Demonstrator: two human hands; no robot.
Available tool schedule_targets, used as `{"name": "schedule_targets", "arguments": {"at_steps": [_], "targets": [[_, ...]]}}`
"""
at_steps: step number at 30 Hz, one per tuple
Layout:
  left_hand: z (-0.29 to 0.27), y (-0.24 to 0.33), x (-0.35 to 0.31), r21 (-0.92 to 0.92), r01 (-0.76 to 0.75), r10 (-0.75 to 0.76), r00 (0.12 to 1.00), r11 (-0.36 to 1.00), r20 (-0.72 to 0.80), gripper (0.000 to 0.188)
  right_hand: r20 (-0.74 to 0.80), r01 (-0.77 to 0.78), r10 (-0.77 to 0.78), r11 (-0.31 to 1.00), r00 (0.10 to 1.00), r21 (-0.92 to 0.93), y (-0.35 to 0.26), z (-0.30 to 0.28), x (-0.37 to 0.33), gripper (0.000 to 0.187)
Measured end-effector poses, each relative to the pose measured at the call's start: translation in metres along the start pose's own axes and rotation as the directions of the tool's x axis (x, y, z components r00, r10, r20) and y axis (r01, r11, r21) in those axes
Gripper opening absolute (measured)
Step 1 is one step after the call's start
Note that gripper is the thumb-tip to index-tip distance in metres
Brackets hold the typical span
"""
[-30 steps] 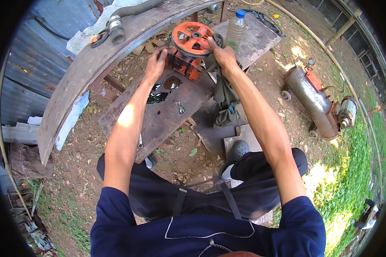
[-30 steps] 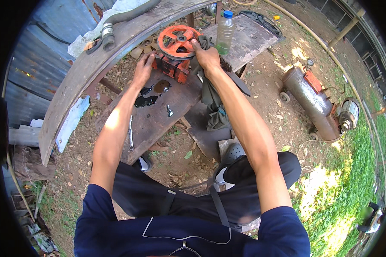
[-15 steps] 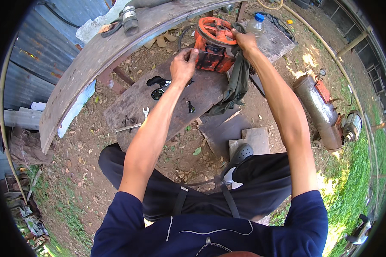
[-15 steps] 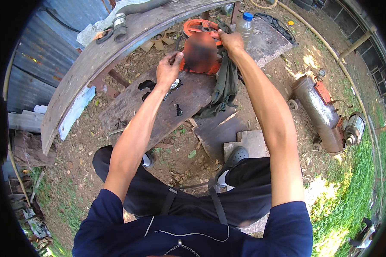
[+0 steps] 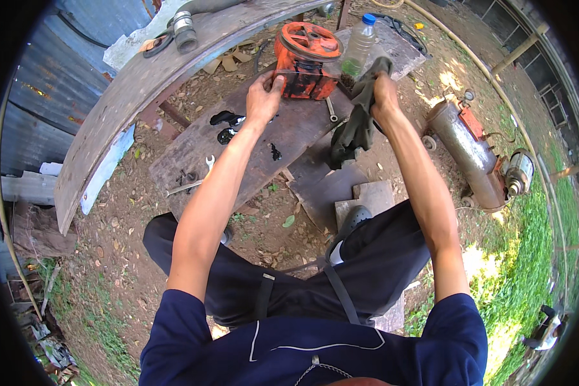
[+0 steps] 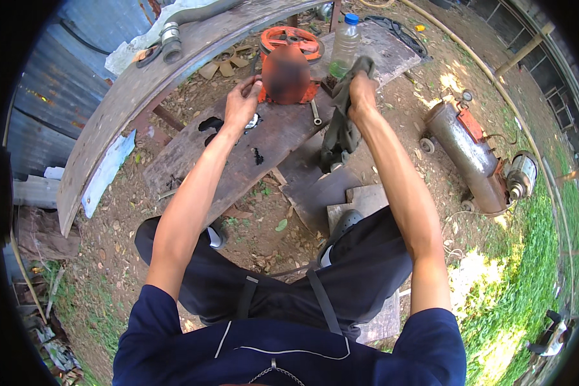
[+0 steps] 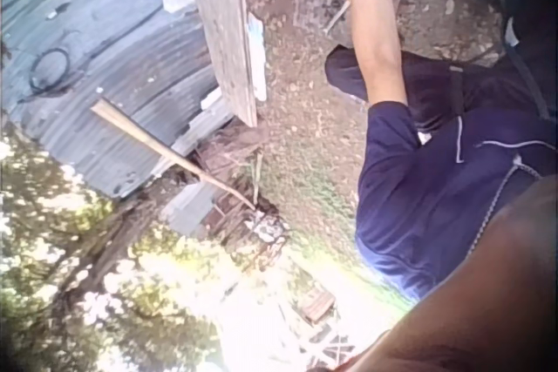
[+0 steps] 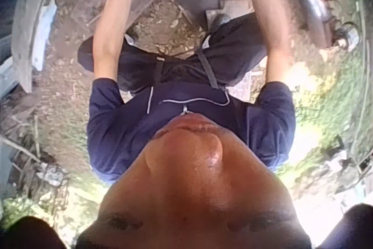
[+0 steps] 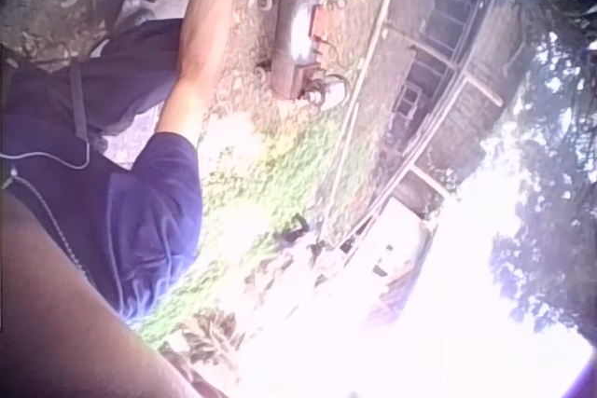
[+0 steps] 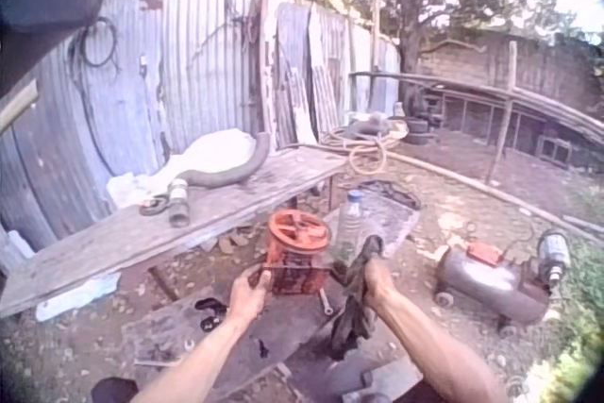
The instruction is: The person unscrews bolts from a red compressor pump using a wrench, uses a metal rod to pry a pulley and other components, and wipes the parts with a cloth.
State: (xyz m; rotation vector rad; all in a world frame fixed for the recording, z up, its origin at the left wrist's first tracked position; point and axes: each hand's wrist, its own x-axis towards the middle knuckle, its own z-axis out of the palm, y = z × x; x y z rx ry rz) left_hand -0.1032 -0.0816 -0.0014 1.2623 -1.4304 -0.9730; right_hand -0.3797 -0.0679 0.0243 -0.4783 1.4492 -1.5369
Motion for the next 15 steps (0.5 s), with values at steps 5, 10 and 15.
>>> {"name": "schedule_targets", "arguments": {"at_steps": [5, 10, 15], "targets": [[0.003, -0.003, 0.0, -0.007, -0.097, 0.097, 0.993, 0.995, -0.063, 0.046, -0.309, 0.173, -0.14, 0.981, 0.941, 0.082, 0.027, 0.029, -0.019, 0.056], [-0.006, 0.01, 0.005, 0.182, -0.121, 0.117, 0.993, 0.976, 0.032, 0.039, -0.404, 0.35, -0.313, 0.937, 0.86, 0.018, 0.04, 0.081, -0.035, 0.032], [-0.012, 0.024, 0.01, 0.285, -0.2, 0.183, 0.979, 0.938, 0.084, 0.031, -0.199, 0.453, -0.625, 0.715, 0.754, -0.532, 0.072, 0.111, -0.028, 0.04]]}}
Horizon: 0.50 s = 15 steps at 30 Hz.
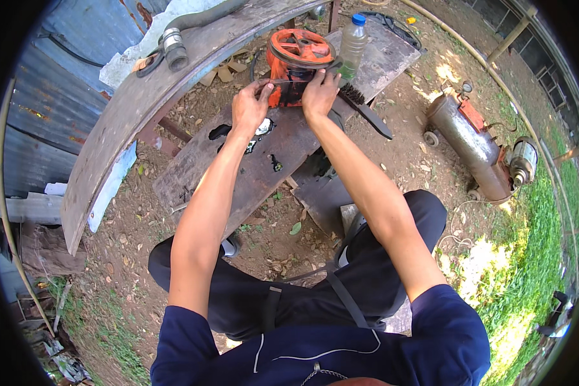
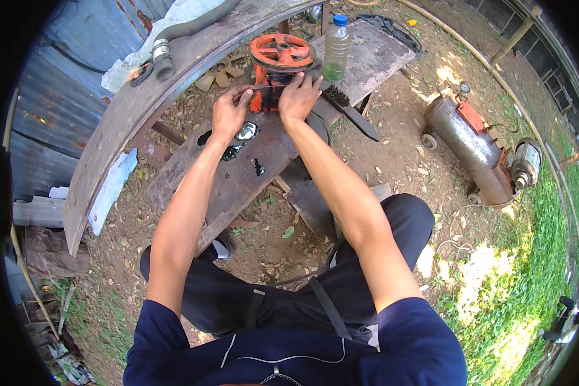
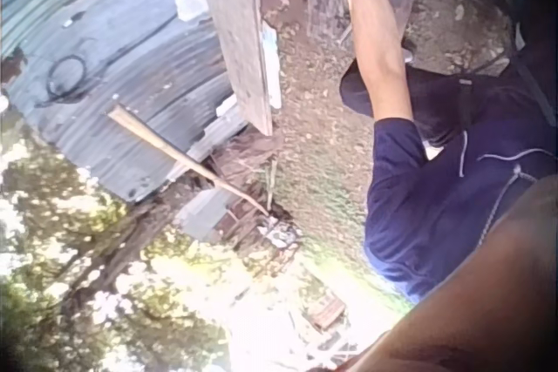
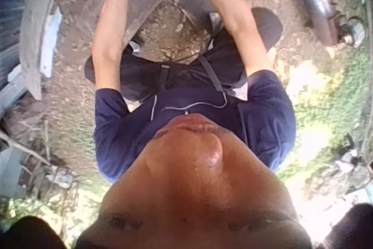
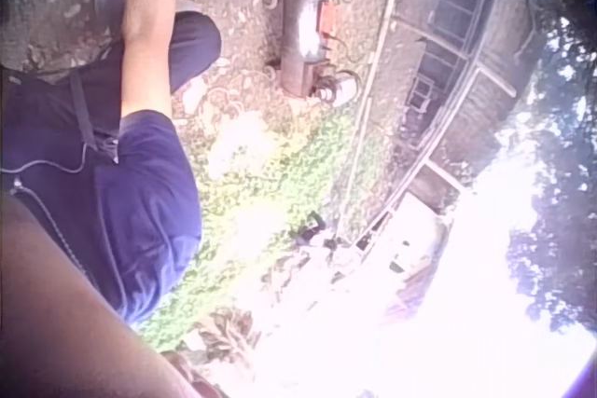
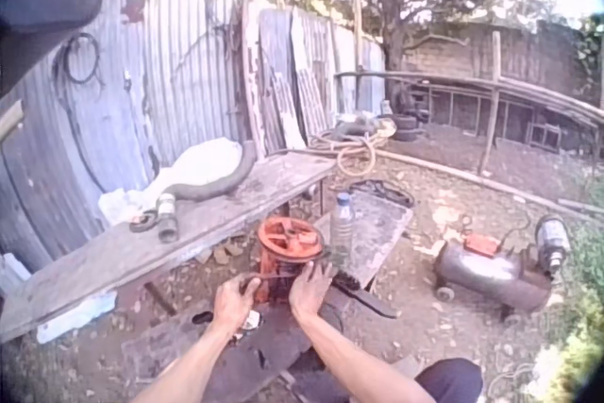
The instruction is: The person unscrews bolts from a red compressor pump using a wrench, uses a metal rod to pry a pulley and other components, and wipes the parts with a cloth.
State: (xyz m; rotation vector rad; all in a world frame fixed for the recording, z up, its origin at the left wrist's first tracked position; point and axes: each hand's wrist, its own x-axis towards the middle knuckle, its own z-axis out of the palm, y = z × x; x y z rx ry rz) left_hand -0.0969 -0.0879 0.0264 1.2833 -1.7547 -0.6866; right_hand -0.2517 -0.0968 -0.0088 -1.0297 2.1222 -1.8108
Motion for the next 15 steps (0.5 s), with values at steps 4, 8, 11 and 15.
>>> {"name": "schedule_targets", "arguments": {"at_steps": [4, 8, 11, 15], "targets": [[-0.009, -0.016, 0.001, 0.042, -0.011, 0.011, 1.0, 0.999, 0.005, 0.03, 0.222, 0.315, -0.276, 0.934, 0.935, -0.166, 0.007, -0.004, -0.026, 0.042], [-0.005, -0.02, 0.006, -0.031, -0.018, 0.019, 0.999, 0.999, 0.033, 0.031, 0.041, 0.225, -0.226, 0.973, 0.973, 0.044, -0.006, 0.016, -0.061, 0.044], [-0.007, -0.02, 0.009, -0.072, 0.022, -0.014, 0.993, 0.997, 0.115, 0.034, 0.14, 0.254, -0.265, 0.962, 0.954, 0.096, -0.018, 0.018, -0.073, 0.043], [-0.013, -0.034, 0.014, -0.025, 0.022, -0.018, 0.989, 0.999, 0.146, 0.031, 0.261, 0.483, -0.487, 0.872, 0.834, 0.081, -0.009, 0.005, -0.069, 0.036]]}}
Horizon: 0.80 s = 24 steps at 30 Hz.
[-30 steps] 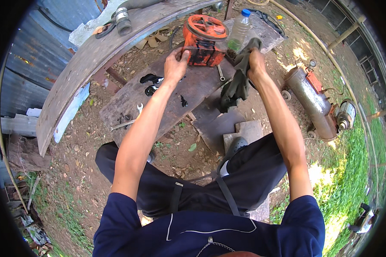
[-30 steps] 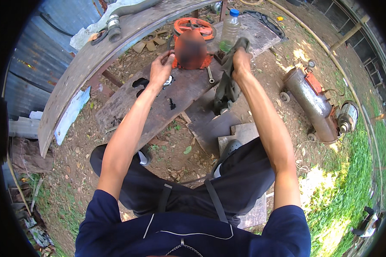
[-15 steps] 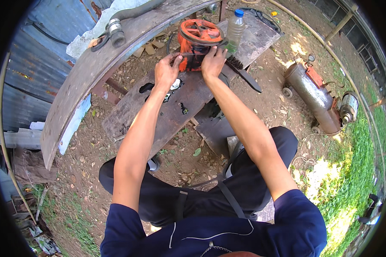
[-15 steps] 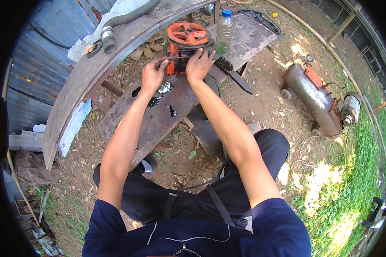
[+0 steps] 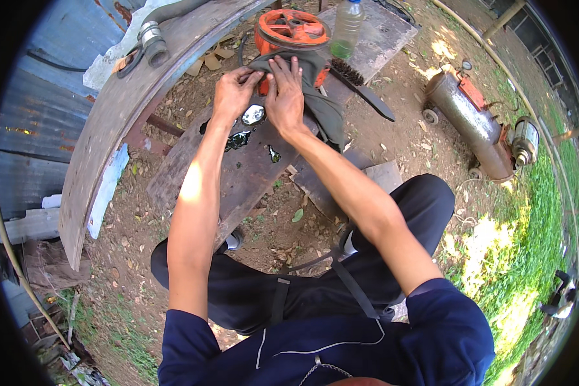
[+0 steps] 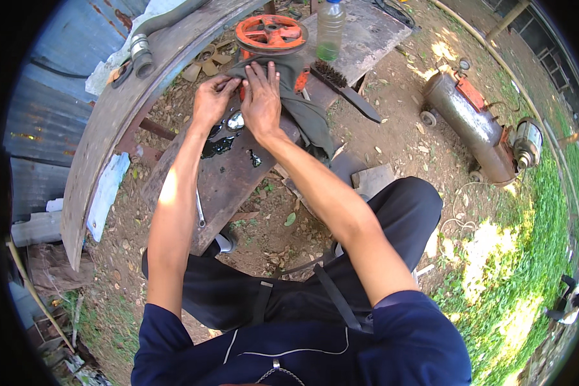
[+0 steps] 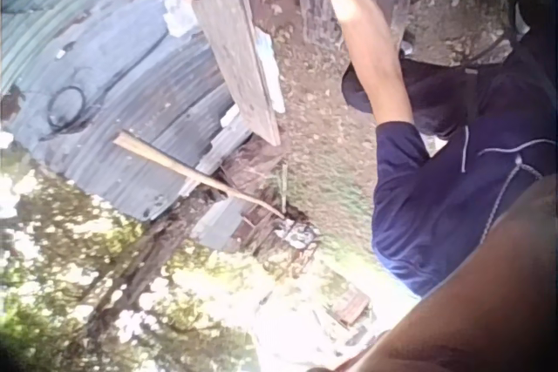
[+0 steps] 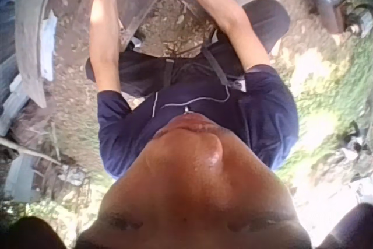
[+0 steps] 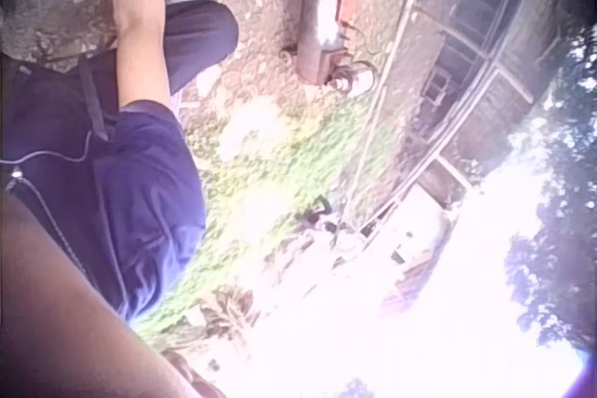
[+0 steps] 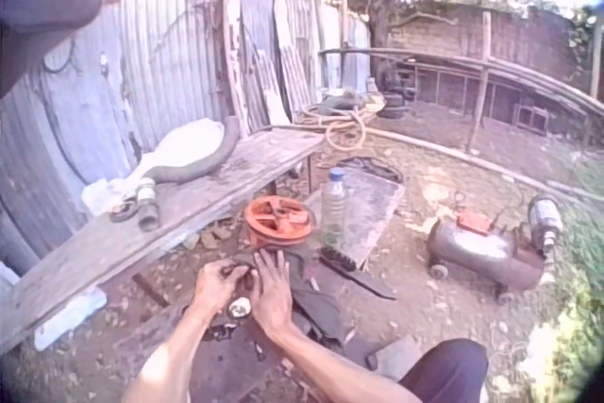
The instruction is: The person unscrews bolts from a red compressor pump using a wrench, uses a metal rod to pry a pulley and other components, and wipes the parts with a cloth.
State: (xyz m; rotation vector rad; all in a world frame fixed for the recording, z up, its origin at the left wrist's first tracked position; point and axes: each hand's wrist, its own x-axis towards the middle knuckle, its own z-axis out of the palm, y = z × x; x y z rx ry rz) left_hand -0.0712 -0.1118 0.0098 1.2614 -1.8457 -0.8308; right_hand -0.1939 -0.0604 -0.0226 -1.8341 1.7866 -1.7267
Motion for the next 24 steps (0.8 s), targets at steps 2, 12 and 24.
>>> {"name": "schedule_targets", "arguments": {"at_steps": [2, 12, 24], "targets": [[-0.005, 0.002, 0.002, 0.065, -0.001, 0.0, 1.0, 0.998, 0.007, 0.03, 0.142, 0.2, -0.178, 0.966, 0.974, -0.161, 0.017, -0.018, 0.007, 0.045], [0.006, 0.022, -0.01, 0.106, 0.038, -0.03, 0.997, 0.994, -0.075, 0.029, 0.385, 0.423, -0.264, 0.8, 0.885, -0.425, 0.092, -0.101, 0.023, 0.061], [0.011, 0.02, -0.01, 0.033, -0.014, 0.017, 0.996, 0.999, -0.084, 0.03, -0.251, -0.459, 0.598, 0.77, 0.761, 0.443, 0.05, -0.083, 0.014, 0.039]]}}
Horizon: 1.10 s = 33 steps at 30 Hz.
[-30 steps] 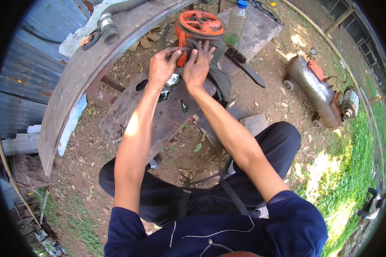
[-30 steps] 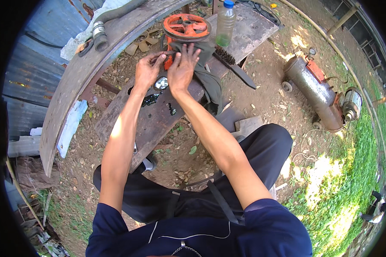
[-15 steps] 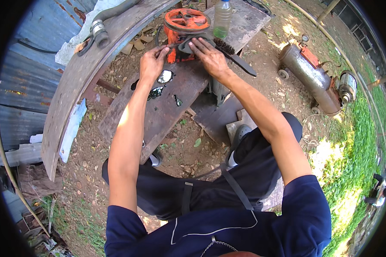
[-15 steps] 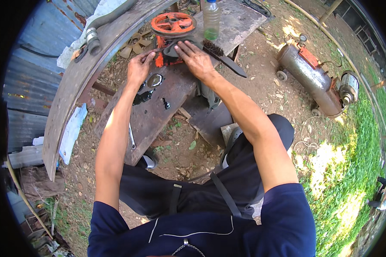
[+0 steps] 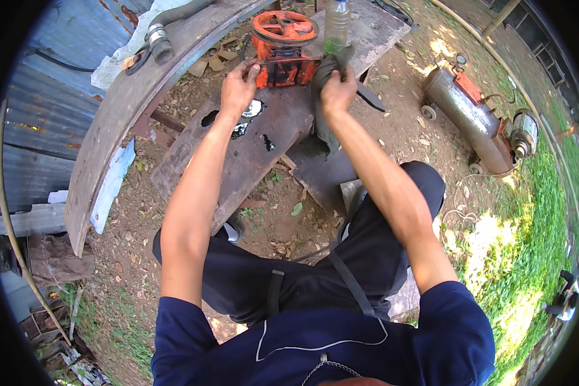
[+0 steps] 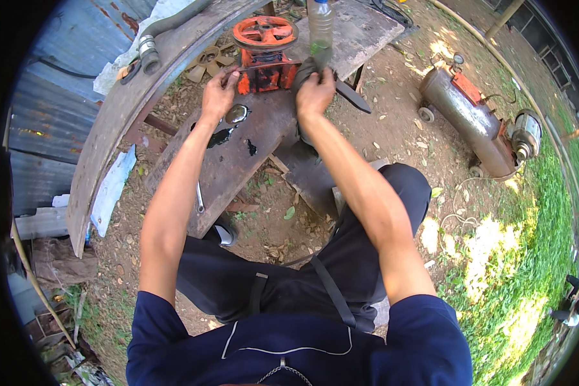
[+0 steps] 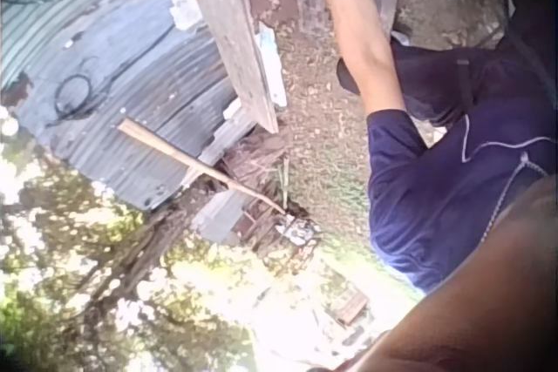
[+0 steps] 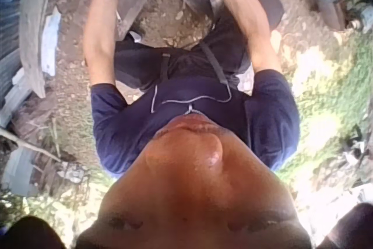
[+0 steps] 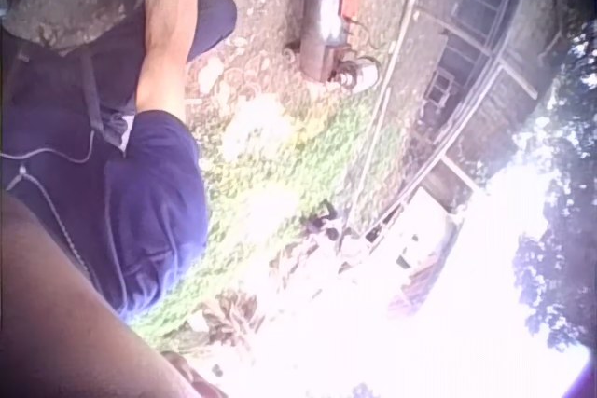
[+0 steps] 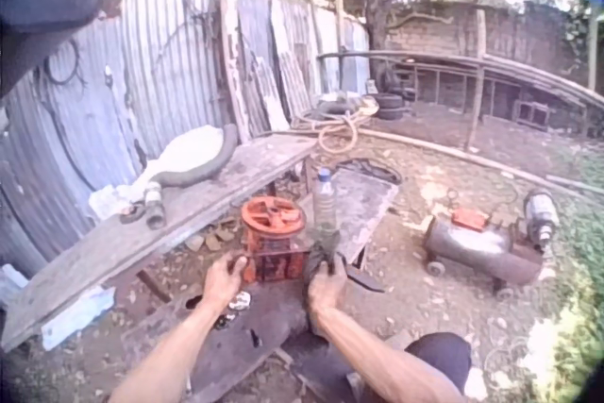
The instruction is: The person unscrews bolts from a red compressor pump using a wrench, uses a metal rod to pry a pulley and other components, and wipes the parts with a cloth.
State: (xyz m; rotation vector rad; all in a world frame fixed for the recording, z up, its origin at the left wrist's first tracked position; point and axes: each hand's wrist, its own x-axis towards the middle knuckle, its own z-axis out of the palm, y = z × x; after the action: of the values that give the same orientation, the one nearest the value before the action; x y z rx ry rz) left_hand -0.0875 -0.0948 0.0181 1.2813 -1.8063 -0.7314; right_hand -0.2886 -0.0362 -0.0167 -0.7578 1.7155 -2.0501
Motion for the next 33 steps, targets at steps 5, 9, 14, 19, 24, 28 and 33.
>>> {"name": "schedule_targets", "arguments": {"at_steps": [5, 9, 14, 19, 24, 28, 33], "targets": [[0.001, 0.001, 0.003, 0.045, -0.067, 0.067, 0.998, 0.997, 0.0, 0.028, 0.231, 0.322, -0.29, 0.94, 0.929, -0.116, 0.021, 0.048, -0.029, 0.056], [-0.005, -0.005, 0.005, 0.046, -0.087, 0.087, 0.996, 0.995, -0.004, 0.028, 0.342, 0.47, -0.379, 0.849, 0.86, -0.242, 0.03, 0.074, -0.056, 0.076], [-0.005, 0.0, 0.002, -0.067, -0.038, 0.042, 0.997, 0.997, 0.061, 0.029, 0.55, 0.572, -0.376, 0.784, 0.746, -0.239, 0.047, 0.069, -0.078, 0.081], [-0.005, 0.002, 0.001, -0.043, 0.001, 0.002, 0.998, 0.999, 0.06, 0.031, 0.747, 0.646, -0.213, 0.677, 0.63, -0.352, 0.052, 0.051, -0.093, 0.072], [-0.024, -0.009, -0.003, -0.051, 0.048, -0.041, 0.991, 0.998, 0.128, 0.037, 0.831, 0.67, 0.024, 0.579, 0.556, -0.465, 0.035, 0.049, -0.093, 0.06], [-0.036, 0.012, -0.023, -0.023, 0.042, -0.037, 0.985, 0.999, 0.168, 0.041, 0.823, 0.801, -0.09, 0.31, 0.56, -0.511, 0.048, 0.036, -0.059, 0.039], [-0.062, 0.012, -0.063, -0.047, 0.028, -0.023, 0.994, 0.998, 0.11, 0.044, 0.761, 0.698, -0.113, 0.5, 0.639, -0.512, 0.043, 0.018, -0.034, 0.029]]}}
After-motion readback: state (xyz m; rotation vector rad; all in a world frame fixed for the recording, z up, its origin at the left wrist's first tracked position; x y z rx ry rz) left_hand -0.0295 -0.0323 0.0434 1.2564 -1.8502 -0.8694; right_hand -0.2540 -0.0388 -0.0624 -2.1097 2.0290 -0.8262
